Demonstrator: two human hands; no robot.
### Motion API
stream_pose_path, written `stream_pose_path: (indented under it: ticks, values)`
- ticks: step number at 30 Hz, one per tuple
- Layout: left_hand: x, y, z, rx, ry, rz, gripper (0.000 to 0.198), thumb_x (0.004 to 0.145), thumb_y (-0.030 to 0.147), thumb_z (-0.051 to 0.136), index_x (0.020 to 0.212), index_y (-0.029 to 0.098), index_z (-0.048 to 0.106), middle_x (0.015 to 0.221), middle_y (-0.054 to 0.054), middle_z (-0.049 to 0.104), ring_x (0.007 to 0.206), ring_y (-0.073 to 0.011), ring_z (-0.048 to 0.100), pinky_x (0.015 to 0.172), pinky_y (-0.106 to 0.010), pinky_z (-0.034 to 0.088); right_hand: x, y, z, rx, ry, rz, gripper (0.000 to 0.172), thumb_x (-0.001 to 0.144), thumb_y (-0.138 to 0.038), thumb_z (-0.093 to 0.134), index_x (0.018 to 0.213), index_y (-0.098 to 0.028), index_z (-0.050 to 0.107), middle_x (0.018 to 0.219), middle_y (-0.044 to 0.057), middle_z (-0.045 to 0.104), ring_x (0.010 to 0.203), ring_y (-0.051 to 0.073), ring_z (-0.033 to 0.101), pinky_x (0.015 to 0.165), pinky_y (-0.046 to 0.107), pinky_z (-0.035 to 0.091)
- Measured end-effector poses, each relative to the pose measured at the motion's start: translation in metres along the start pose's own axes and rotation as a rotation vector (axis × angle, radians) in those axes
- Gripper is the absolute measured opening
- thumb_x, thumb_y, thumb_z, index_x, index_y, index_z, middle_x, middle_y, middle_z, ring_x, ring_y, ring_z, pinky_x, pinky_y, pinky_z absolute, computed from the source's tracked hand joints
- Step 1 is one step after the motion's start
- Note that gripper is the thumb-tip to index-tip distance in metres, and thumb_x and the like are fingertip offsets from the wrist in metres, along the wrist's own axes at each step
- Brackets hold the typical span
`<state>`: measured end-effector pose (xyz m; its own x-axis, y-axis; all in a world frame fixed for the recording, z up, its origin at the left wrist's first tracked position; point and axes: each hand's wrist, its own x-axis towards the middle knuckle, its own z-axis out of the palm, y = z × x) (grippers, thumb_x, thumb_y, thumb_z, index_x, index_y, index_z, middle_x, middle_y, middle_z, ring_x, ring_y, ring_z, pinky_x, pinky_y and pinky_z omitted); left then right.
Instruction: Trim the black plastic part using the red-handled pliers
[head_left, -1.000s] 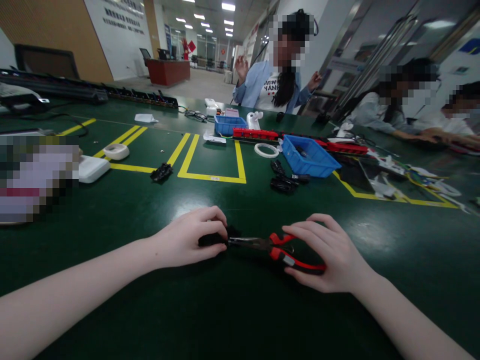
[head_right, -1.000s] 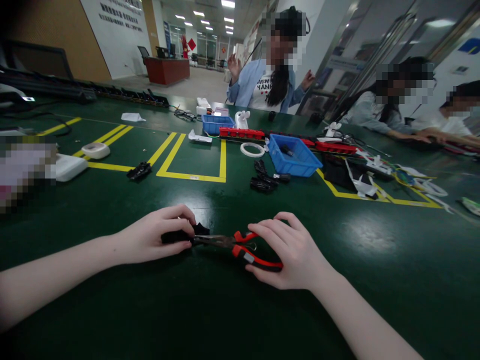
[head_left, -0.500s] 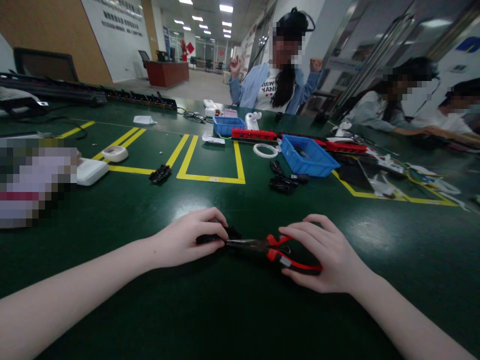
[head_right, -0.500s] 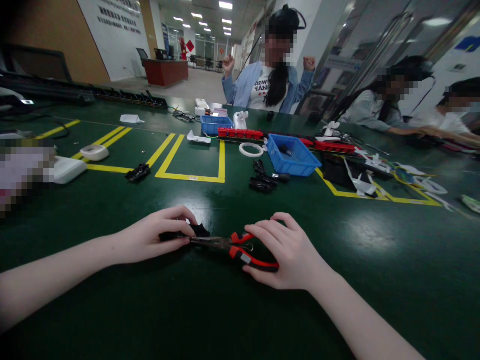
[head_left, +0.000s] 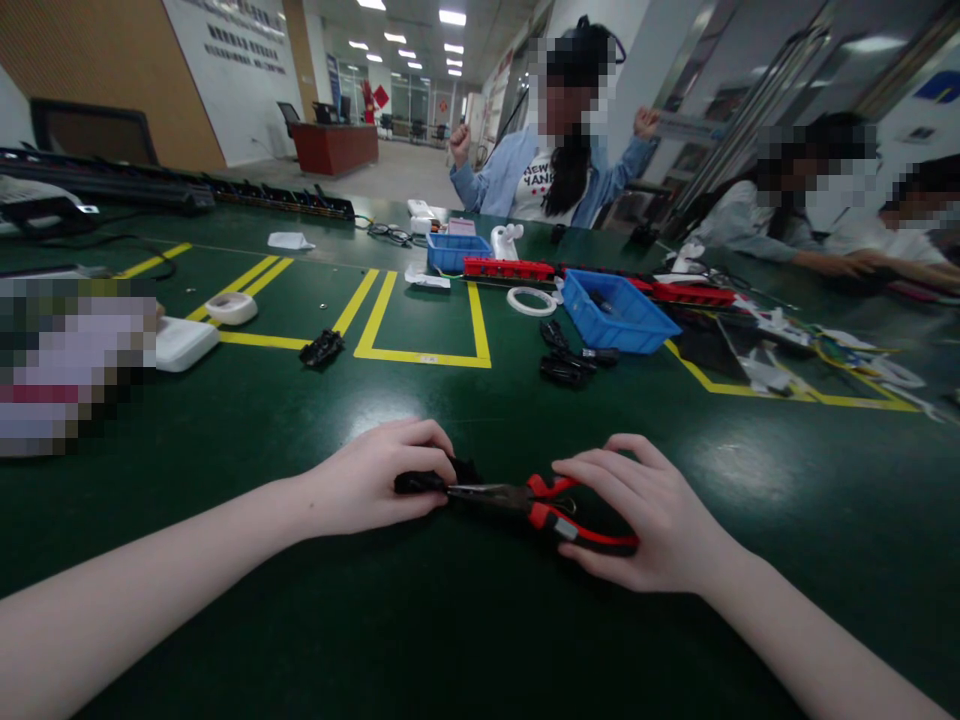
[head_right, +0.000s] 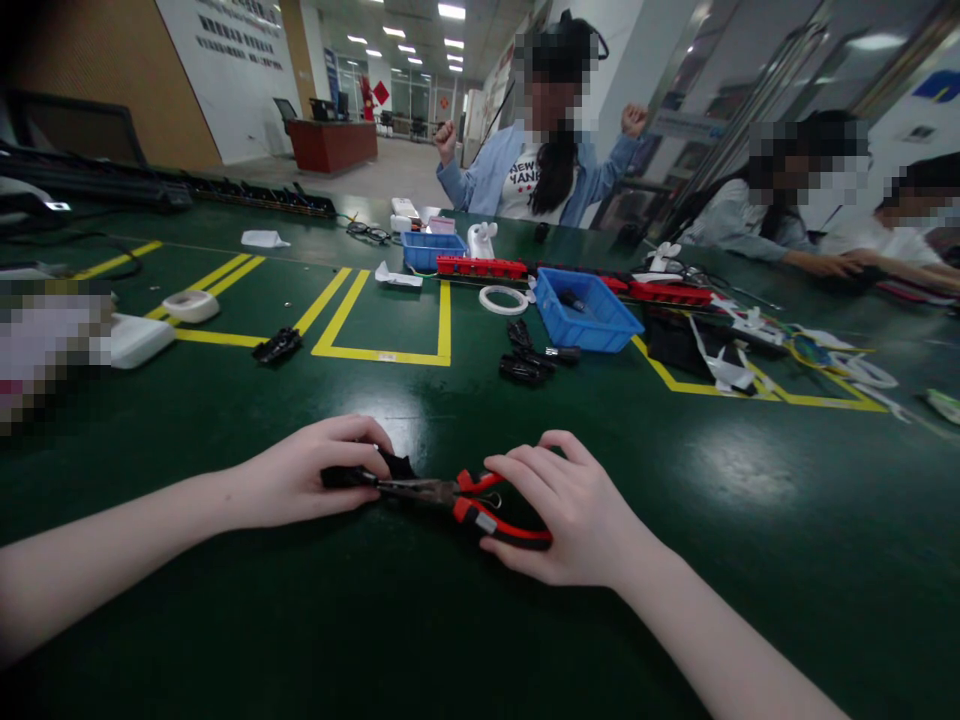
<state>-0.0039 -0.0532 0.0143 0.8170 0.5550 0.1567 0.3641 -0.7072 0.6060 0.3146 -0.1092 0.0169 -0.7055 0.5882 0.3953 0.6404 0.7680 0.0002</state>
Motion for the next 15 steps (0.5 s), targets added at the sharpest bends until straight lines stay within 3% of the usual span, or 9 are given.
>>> stream_pose_path:
  ticks: [11, 15]
  values:
    - [0.0006, -0.0013, 0.0012, 0.013, -0.009, -0.005, 0.013, 0.090, 0.016, 0.060, 0.099, 0.020, 0.067, 0.112, -0.006, 0.061, 0.103, -0.0215, 0.058, 0.090, -0.037, 0.050, 0.0014, -0.0032, 0.0007, 0.021, -0.015, 0.015, 0.053, 0.082, -0.045, 0.066, 0.124, -0.015, 0.053, 0.103, 0.011, 0.072, 0.088, 0.024, 0.067, 0.088, 0.045, 0.043]
    - [-0.0012, 0.0020, 0.0000, -0.026, 0.000, -0.019, 0.013, 0.091, 0.018, 0.060, 0.102, 0.021, 0.068, 0.121, -0.006, 0.056, 0.107, -0.0213, 0.058, 0.092, -0.036, 0.051, 0.0020, -0.0032, -0.0015, 0.006, -0.001, 0.004, 0.053, 0.081, -0.044, 0.066, 0.123, -0.015, 0.052, 0.102, 0.011, 0.071, 0.086, 0.023, 0.067, 0.085, 0.043, 0.043]
